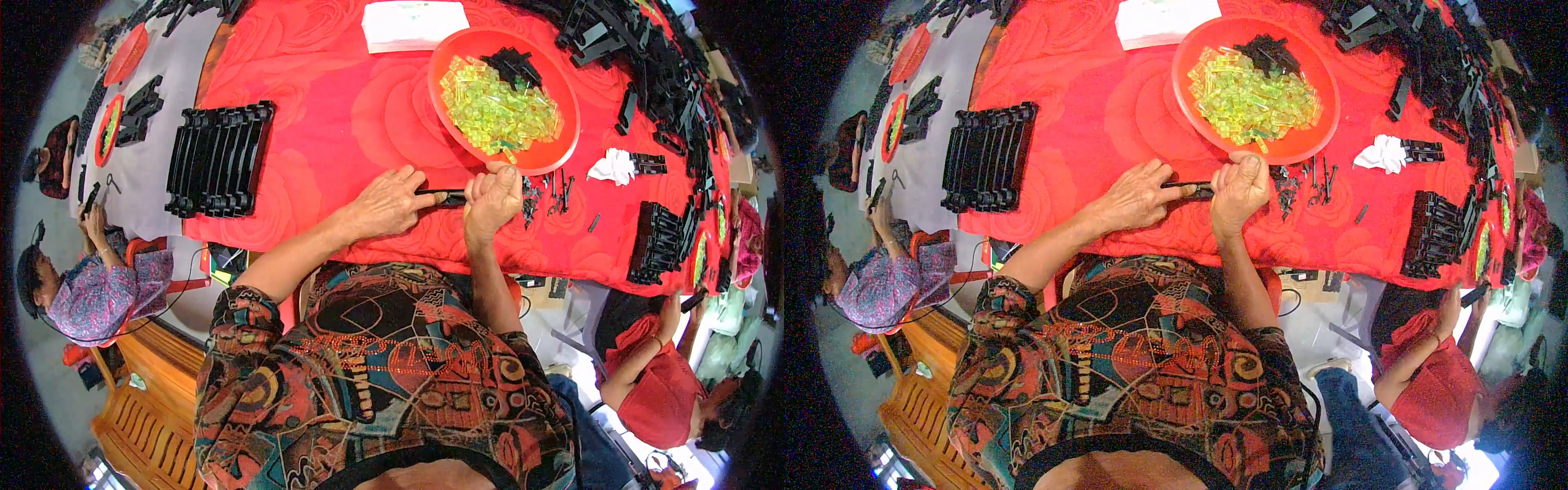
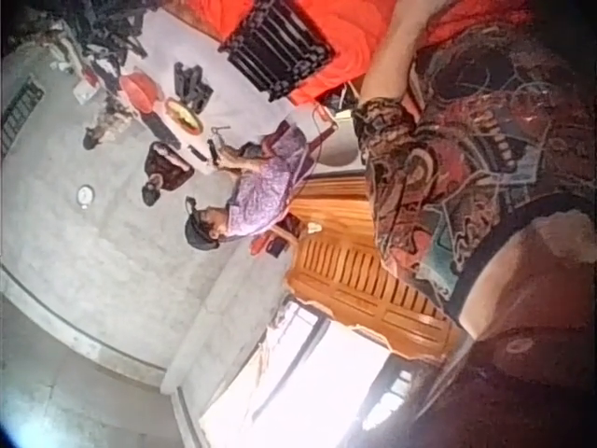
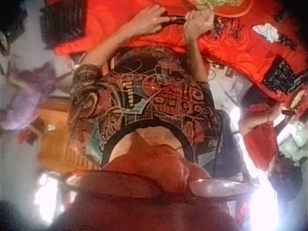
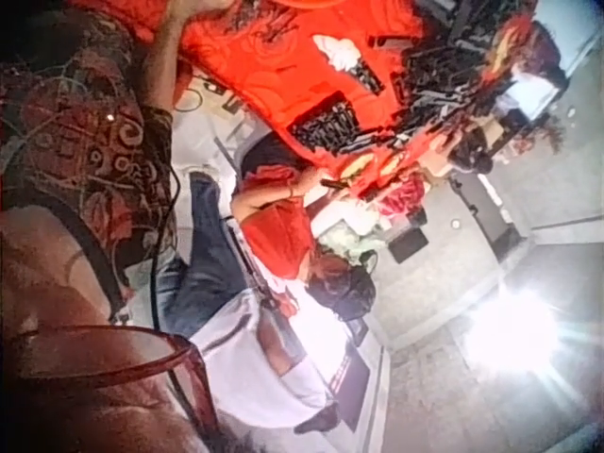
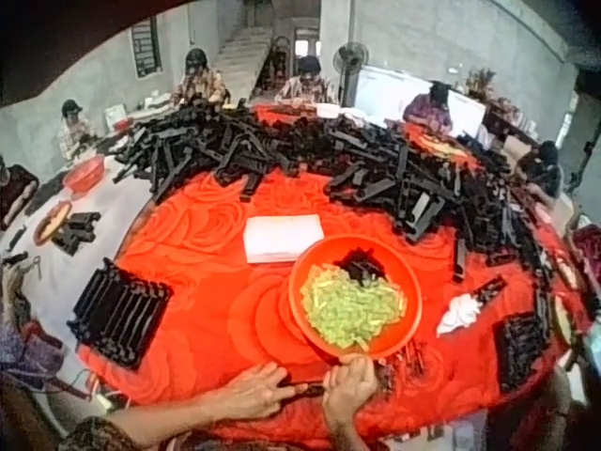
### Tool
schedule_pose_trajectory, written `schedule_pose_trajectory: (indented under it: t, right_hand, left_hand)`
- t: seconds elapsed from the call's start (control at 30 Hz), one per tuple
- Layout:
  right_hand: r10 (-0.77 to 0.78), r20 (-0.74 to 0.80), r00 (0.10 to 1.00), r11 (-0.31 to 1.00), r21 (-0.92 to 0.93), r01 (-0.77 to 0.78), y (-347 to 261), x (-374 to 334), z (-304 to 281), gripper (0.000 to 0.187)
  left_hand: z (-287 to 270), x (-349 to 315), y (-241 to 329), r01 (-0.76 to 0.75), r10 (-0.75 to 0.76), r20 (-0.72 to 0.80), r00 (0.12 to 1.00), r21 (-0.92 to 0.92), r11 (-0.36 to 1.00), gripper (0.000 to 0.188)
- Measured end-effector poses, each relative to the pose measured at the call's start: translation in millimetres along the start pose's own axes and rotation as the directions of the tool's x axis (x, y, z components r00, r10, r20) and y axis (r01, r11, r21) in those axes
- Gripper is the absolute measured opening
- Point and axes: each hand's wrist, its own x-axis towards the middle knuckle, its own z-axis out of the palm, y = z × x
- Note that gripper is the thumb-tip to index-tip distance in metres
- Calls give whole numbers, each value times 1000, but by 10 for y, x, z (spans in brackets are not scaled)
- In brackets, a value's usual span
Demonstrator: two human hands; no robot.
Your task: Assembling small black plastic parts by inserting components and pins.
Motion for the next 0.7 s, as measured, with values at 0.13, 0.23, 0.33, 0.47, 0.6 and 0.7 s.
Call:
schedule_pose_trajectory:
  t: [0.13, 0.23, 0.33, 0.47, 0.6, 0.7]
  right_hand:
    - [-20, 11, 1000, 1000, -14, 20, 27, 12, 9, 28]
    - [-39, -3, 999, 999, 12, 39, 23, 2, -16, 29]
    - [-49, -21, 999, 997, 65, 50, -22, -21, -37, 29]
    - [-46, -11, 999, 996, 73, 47, -34, -35, -62, 30]
    - [-53, -24, 998, 997, 56, 54, 3, -20, -62, 29]
    - [-20, -31, 999, 998, 58, 22, 11, -6, -39, 29]
  left_hand:
    - [25, -9, -25, -24, 24, -24, 999, -1, 1000, 42]
    - [9, -19, 5, -23, 23, -35, 999, 3, 1000, 42]
    - [28, -14, 28, -12, 12, -38, 999, -3, 1000, 43]
    - [30, -24, 43, -16, 16, -47, 999, 0, 1000, 43]
    - [32, -1, 36, -17, 17, -49, 999, -14, 1000, 42]
    - [9, 23, 7, -8, 8, -16, 1000, -25, 1000, 41]
